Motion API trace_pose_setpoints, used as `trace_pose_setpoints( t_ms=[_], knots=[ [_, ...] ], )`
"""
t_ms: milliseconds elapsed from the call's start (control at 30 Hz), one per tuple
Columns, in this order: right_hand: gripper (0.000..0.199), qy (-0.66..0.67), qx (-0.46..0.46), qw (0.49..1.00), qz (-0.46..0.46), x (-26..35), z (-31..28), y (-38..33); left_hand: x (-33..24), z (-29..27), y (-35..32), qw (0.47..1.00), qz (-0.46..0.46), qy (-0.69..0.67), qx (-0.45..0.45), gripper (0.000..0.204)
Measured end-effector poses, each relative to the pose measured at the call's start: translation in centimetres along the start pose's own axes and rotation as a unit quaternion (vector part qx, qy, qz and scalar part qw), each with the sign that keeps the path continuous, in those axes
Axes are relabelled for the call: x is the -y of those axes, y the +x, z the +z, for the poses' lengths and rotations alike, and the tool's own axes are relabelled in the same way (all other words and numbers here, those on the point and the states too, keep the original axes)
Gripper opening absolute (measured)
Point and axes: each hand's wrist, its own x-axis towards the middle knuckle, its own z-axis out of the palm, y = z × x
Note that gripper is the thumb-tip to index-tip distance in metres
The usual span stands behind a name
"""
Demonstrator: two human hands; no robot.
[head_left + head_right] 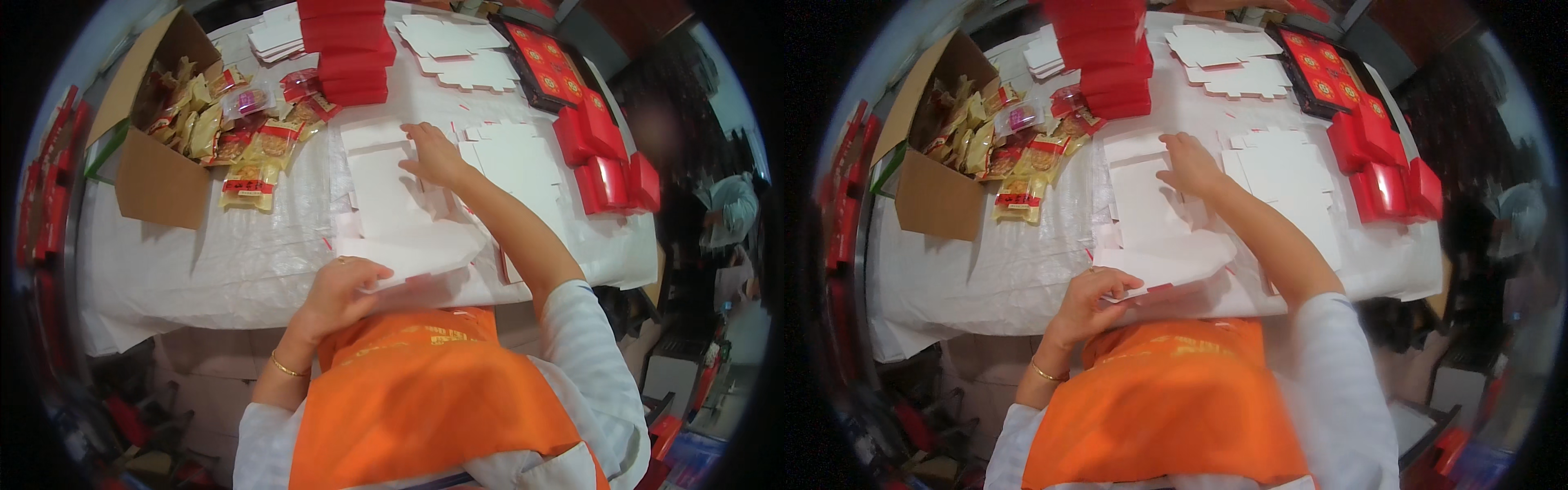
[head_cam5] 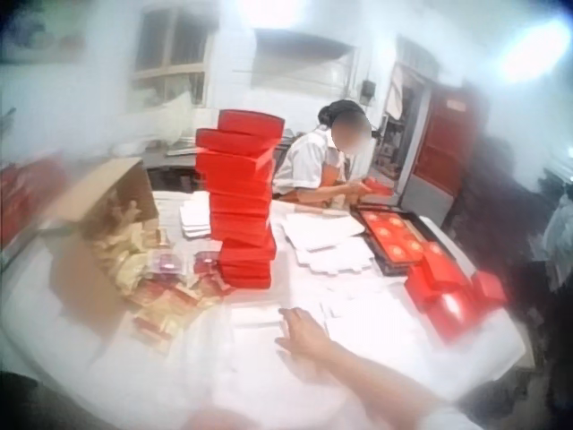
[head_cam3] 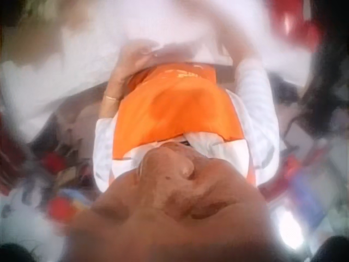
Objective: The person folds white cardboard blanks into rectangular boxes and inserts red inner sleeves. They repeatedly fold flaps, tuck tabs, and place the red sleeves inside the white boxes, stacking the finished units on the table.
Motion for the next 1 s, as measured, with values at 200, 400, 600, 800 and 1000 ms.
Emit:
trace_pose_setpoints(
  t_ms=[200,400,600,800,1000],
  knots=[
    [0.030,-0.053,0.063,0.996,-0.029,-1.2,2.7,4.2,1.2,0.4,-0.8,0.997,-0.044,-0.064,-0.020,0.027],
    [0.008,0.142,0.088,0.981,-0.097,1.3,-0.8,1.6,-0.5,-1.0,-1.3,0.982,-0.023,-0.189,-0.013,0.022],
    [0.013,0.135,0.037,0.926,-0.350,10.7,-10.1,-0.6,2.5,-9.4,4.7,0.920,-0.055,-0.310,-0.232,0.049],
    [0.020,0.106,-0.067,0.873,-0.472,16.7,-11.9,-0.8,-0.2,-12.3,8.7,0.949,-0.026,-0.299,0.095,0.057],
    [0.027,0.245,-0.117,0.938,-0.213,12.2,-10.8,-5.2,0.3,-14.9,7.4,0.941,0.078,-0.322,0.065,0.021]
  ],
)
